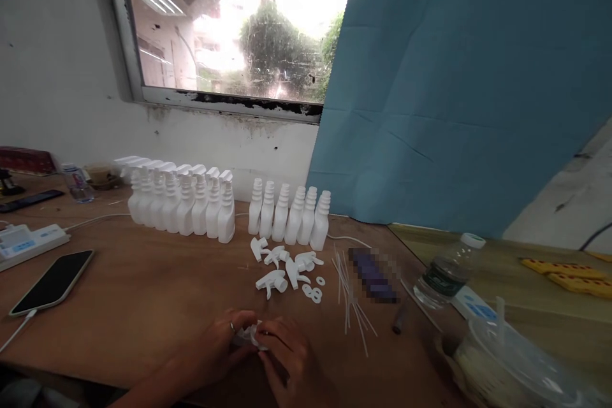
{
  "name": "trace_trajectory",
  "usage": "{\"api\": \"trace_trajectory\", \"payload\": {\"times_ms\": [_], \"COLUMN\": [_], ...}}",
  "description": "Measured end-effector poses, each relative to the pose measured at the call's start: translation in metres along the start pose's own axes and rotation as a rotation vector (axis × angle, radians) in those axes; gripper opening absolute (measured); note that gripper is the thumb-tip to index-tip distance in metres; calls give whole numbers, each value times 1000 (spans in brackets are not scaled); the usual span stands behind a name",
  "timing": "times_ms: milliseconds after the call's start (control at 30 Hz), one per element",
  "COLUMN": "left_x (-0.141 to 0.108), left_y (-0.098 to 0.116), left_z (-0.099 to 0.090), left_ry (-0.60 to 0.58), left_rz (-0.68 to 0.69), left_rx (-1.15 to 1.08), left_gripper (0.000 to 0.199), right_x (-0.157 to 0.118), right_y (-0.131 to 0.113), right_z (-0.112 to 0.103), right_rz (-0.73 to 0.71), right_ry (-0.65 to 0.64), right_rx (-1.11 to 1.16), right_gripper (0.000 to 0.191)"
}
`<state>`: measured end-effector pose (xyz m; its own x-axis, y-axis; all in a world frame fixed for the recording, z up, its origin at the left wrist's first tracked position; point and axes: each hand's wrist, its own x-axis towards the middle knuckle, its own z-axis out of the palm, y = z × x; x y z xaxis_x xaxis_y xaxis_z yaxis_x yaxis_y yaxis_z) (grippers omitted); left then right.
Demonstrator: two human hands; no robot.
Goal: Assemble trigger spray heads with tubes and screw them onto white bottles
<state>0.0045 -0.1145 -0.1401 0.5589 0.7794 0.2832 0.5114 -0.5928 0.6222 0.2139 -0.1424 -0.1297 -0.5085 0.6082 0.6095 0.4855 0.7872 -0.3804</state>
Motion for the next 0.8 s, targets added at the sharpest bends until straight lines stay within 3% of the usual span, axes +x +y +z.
{"api": "trace_trajectory", "payload": {"times_ms": [300,600,800], "left_x": [6,5,4], "left_y": [-2,-6,-7], "left_z": [-2,2,5], "left_ry": [-12,33,57], "left_rz": [167,283,291], "left_rx": [142,230,216], "left_gripper": [11,6,8], "right_x": [-6,-2,-6], "right_y": [13,8,9], "right_z": [15,17,14], "right_rz": [34,16,134], "right_ry": [73,58,48], "right_rx": [-295,-167,-121], "right_gripper": [20,19,17]}}
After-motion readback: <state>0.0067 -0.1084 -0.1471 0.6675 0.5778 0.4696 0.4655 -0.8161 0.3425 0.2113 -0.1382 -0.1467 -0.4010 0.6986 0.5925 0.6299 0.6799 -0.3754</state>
